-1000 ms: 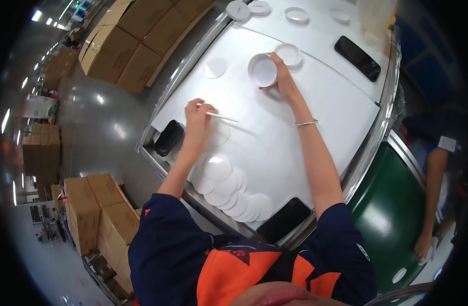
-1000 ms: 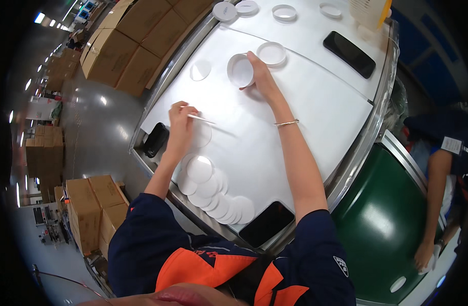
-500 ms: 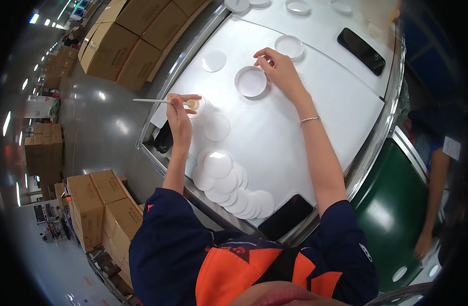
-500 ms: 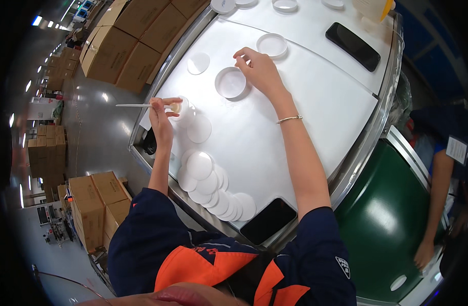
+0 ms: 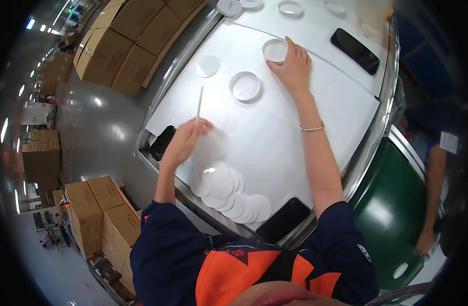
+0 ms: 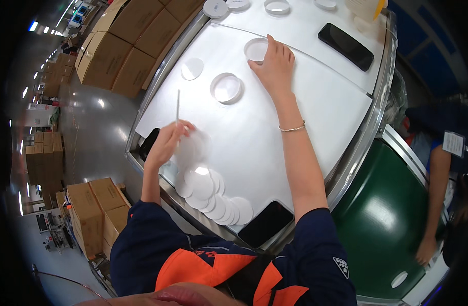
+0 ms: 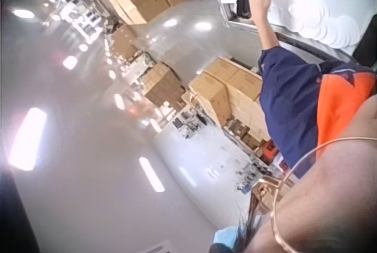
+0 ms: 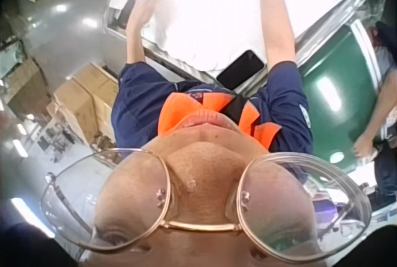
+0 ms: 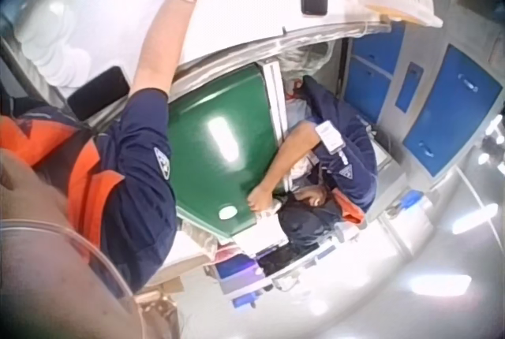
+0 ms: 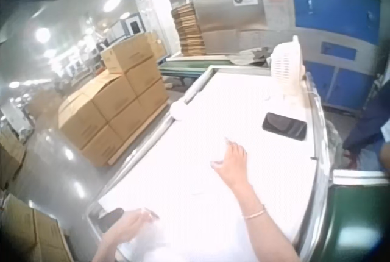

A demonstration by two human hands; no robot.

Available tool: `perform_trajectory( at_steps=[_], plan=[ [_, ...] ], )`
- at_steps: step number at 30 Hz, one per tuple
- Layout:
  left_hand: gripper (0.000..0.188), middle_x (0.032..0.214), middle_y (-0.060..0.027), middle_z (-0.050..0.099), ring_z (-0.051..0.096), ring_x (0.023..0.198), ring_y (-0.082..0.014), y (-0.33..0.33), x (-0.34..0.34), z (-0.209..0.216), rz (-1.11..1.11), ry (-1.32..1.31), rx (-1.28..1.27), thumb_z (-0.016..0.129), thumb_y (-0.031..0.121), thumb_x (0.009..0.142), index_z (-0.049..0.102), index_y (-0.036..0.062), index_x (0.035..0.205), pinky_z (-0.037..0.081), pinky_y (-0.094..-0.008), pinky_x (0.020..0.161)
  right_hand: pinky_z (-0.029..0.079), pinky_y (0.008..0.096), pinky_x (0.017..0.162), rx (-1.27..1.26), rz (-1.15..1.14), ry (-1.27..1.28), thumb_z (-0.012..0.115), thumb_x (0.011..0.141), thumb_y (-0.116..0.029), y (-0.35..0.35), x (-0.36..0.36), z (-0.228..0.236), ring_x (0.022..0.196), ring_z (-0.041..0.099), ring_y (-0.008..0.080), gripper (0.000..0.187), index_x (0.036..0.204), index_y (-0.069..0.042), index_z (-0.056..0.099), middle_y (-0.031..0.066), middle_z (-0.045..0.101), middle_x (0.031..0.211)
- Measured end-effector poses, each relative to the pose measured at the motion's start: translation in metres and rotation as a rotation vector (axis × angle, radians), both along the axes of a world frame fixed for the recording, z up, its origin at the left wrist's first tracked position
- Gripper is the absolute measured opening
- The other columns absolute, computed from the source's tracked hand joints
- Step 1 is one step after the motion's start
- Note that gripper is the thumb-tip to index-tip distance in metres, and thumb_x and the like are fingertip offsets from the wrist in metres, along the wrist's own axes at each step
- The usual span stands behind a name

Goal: The recorder is cleaning, inspecting, and packing white plastic lids into boxes on a factory assembly line.

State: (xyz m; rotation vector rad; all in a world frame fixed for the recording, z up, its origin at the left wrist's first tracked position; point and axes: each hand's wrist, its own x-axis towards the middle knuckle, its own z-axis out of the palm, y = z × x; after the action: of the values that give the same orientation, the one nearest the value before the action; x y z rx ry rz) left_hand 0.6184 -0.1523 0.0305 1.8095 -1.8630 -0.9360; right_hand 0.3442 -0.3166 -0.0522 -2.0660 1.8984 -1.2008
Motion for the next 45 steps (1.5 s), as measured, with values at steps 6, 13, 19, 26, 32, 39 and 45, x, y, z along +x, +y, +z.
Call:
perform_trajectory(
  at_steps=[6, 13, 19, 26, 32, 39, 45],
  plan=[
    [0.035, 0.081, -0.0124, 0.064, 0.059, 0.072, -0.0254, -0.076, -0.008, 0.003, -0.019, -0.072, -0.173, 0.045, 0.032, 0.099, 0.057, 0.0002, 0.091, 0.046, -0.0339, 0.073, 0.03, 0.042, 0.105, -0.023, -0.012, -0.009, 0.078, 0.07, -0.03, 0.001, -0.004, 0.004, 0.119, 0.045, 0.0278, 0.074, 0.131, -0.004, 0.046, 0.0128, 0.054, 0.121],
    [0.023, 0.078, -0.0223, 0.061, 0.061, 0.075, -0.0399, -0.153, 0.001, -0.024, -0.116, -0.57, -0.459, 0.058, 0.022, 0.091, 0.047, 0.0023, 0.097, 0.047, -0.0473, 0.067, 0.03, 0.0415, 0.105, -0.042, 0.016, -0.037, 0.078, 0.069, -0.029, 0.002, 0.002, 0.001, 0.119, 0.045, 0.0277, 0.072, 0.129, -0.003, 0.047, 0.0114, 0.054, 0.121],
    [0.021, 0.071, -0.0194, 0.063, 0.061, 0.072, -0.0417, -0.201, -0.015, -0.005, 0.057, -0.615, -0.739, 0.059, 0.02, 0.09, 0.05, 0.0024, 0.097, 0.048, -0.0465, 0.064, 0.029, 0.0411, 0.106, -0.059, 0.002, -0.028, 0.078, 0.07, -0.028, 0.002, -0.005, 0.001, 0.118, 0.045, 0.0271, 0.07, 0.128, -0.003, 0.048, 0.0102, 0.054, 0.122],
    [0.026, 0.1, -0.0166, 0.058, 0.06, 0.089, -0.0398, -0.253, -0.025, -0.023, 0.134, -0.412, -0.676, 0.061, 0.024, 0.089, 0.05, 0.0002, 0.09, 0.046, -0.0473, 0.075, 0.038, 0.0429, 0.1, 0.002, 0.063, -0.273, 0.081, 0.066, -0.027, 0.001, 0.002, 0.013, 0.114, 0.049, 0.0325, 0.082, 0.131, 0.001, 0.04, 0.0173, 0.047, 0.123],
    [0.035, 0.088, -0.0117, 0.051, 0.049, 0.083, -0.0251, -0.225, -0.119, 0.004, 0.079, 0.351, -0.836, 0.043, 0.032, 0.1, 0.047, -0.0006, 0.087, 0.039, -0.0352, 0.078, 0.048, 0.0406, 0.091, 0.034, 0.135, -0.471, 0.081, 0.065, -0.023, -0.001, -0.007, 0.006, 0.11, 0.052, 0.0361, 0.084, 0.129, 0.004, 0.035, 0.0221, 0.042, 0.127],
    [0.01, 0.08, -0.01, 0.051, 0.055, 0.069, -0.0222, -0.188, -0.15, 0.003, -0.263, 0.529, -0.707, 0.05, 0.01, 0.094, 0.049, 0.0006, 0.09, 0.046, -0.0338, 0.065, 0.051, 0.0386, 0.084, 0.002, 0.22, -0.576, 0.084, 0.063, -0.02, 0.0, 0.002, 0.017, 0.098, 0.062, 0.0347, 0.081, 0.124, -0.001, 0.034, 0.0208, 0.06, 0.111],
    [0.015, 0.084, -0.0089, 0.053, 0.054, 0.071, -0.0206, -0.173, -0.144, 0.031, -0.18, 0.538, -0.993, 0.047, 0.007, 0.097, 0.051, -0.0003, 0.084, 0.044, -0.0306, 0.064, 0.052, 0.0385, 0.081, 0.039, 0.171, -0.549, 0.085, 0.06, -0.021, 0.001, -0.004, 0.014, 0.097, 0.063, 0.0332, 0.08, 0.121, 0.002, 0.036, 0.0208, 0.061, 0.109]
  ],
)
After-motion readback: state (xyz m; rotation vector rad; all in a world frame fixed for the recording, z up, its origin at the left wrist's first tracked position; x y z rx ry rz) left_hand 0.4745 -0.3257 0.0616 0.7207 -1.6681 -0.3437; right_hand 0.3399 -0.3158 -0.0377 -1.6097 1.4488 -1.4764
